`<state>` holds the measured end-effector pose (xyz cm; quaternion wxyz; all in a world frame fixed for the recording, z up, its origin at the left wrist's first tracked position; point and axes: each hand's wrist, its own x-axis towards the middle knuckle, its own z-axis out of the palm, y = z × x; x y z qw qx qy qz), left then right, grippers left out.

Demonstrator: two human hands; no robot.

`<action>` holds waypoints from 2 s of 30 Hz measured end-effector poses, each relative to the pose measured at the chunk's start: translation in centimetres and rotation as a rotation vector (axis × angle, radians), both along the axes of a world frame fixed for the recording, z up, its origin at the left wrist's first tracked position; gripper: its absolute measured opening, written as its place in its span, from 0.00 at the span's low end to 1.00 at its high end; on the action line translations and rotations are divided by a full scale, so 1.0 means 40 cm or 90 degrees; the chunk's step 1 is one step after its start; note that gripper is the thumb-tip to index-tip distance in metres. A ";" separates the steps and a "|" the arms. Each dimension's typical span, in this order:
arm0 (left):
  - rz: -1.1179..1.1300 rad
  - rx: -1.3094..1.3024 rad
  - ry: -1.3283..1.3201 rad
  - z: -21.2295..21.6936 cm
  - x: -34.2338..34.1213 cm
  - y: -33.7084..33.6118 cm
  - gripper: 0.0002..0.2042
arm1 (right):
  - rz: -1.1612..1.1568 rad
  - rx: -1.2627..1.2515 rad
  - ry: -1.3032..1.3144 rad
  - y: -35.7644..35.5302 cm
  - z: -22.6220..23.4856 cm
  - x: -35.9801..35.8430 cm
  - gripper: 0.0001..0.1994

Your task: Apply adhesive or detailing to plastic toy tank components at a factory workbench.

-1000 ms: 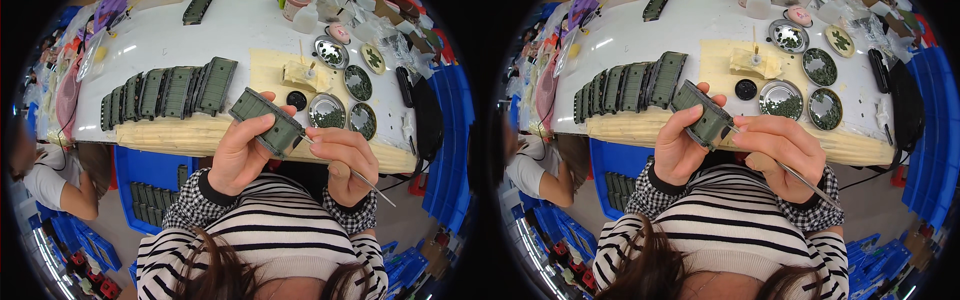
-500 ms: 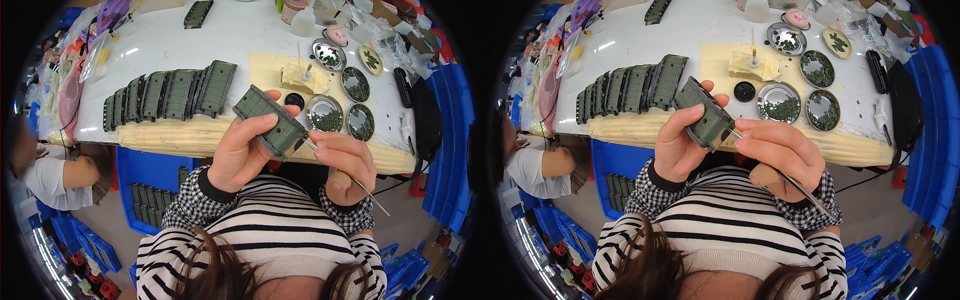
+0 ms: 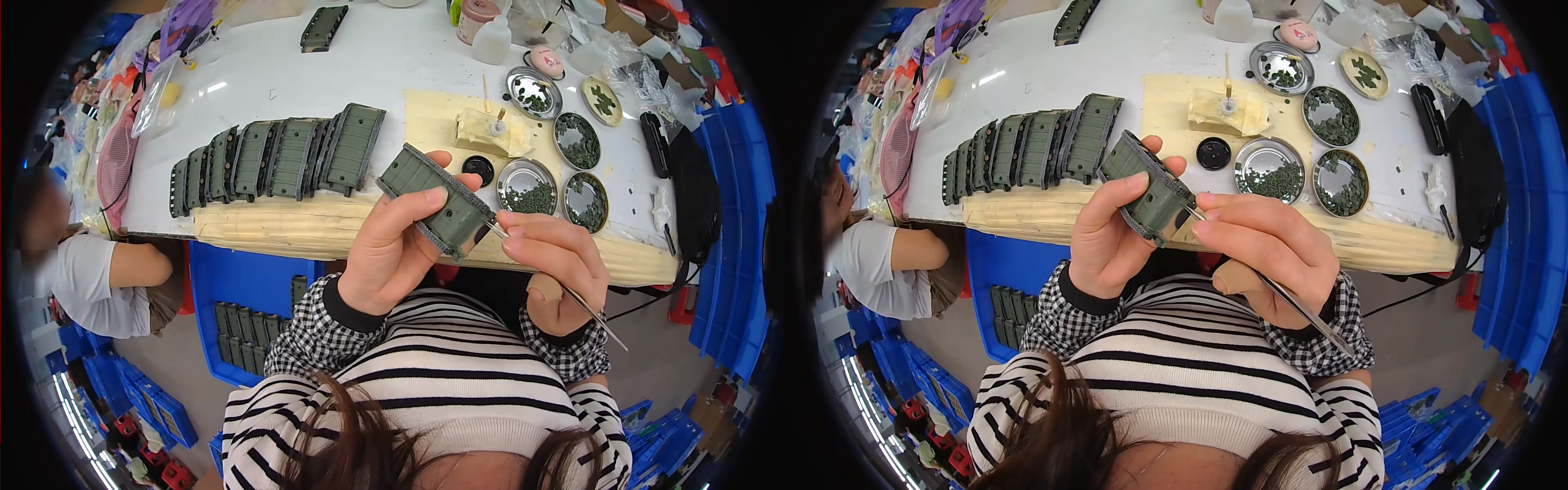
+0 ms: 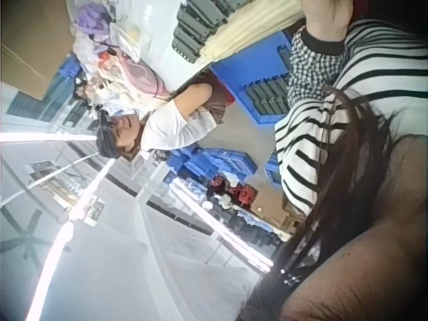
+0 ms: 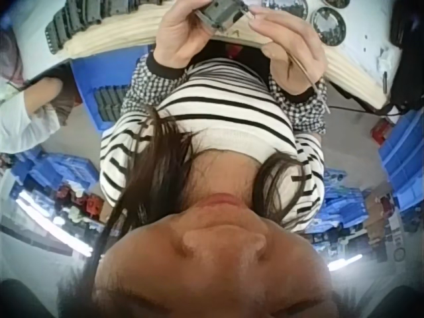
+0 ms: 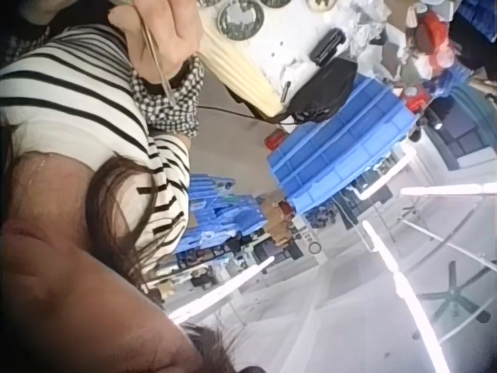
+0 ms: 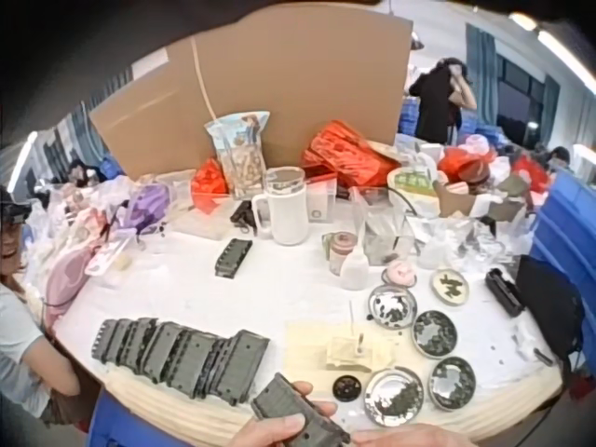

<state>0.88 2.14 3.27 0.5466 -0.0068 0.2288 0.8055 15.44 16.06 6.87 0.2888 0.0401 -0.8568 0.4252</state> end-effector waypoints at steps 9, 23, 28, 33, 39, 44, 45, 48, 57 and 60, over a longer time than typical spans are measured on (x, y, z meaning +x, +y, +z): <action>0.000 -0.023 0.011 -0.005 -0.001 0.005 0.20 | 0.005 0.029 -0.010 0.009 0.011 -0.010 0.14; -0.025 0.029 -0.006 -0.007 -0.005 -0.002 0.20 | -0.038 -0.111 0.076 0.011 -0.023 -0.001 0.11; 0.001 -0.078 0.121 0.002 -0.024 -0.020 0.23 | -0.206 -0.104 0.108 0.075 -0.048 0.020 0.13; 0.006 -0.135 0.187 0.000 -0.025 -0.026 0.23 | -0.263 -0.049 -0.047 0.099 -0.099 0.017 0.05; -0.020 -0.110 0.160 -0.002 -0.017 -0.025 0.18 | -0.281 0.106 -0.065 0.123 -0.131 0.007 0.06; -0.004 -0.156 0.200 0.000 -0.013 -0.015 0.21 | -0.288 0.123 -0.055 0.134 -0.137 0.002 0.05; -0.006 -0.157 0.202 0.001 -0.012 -0.013 0.22 | -0.289 0.128 -0.053 0.136 -0.141 0.003 0.05; 0.006 -0.156 0.237 0.000 0.002 -0.007 0.27 | -0.288 0.131 -0.058 0.137 -0.148 0.004 0.06; -0.033 -0.127 0.323 -0.001 0.006 -0.014 0.17 | -0.282 0.162 -0.067 0.140 -0.148 -0.001 0.05; -0.055 -0.129 0.311 -0.021 0.003 -0.015 0.09 | -0.279 0.155 -0.073 0.141 -0.149 0.001 0.06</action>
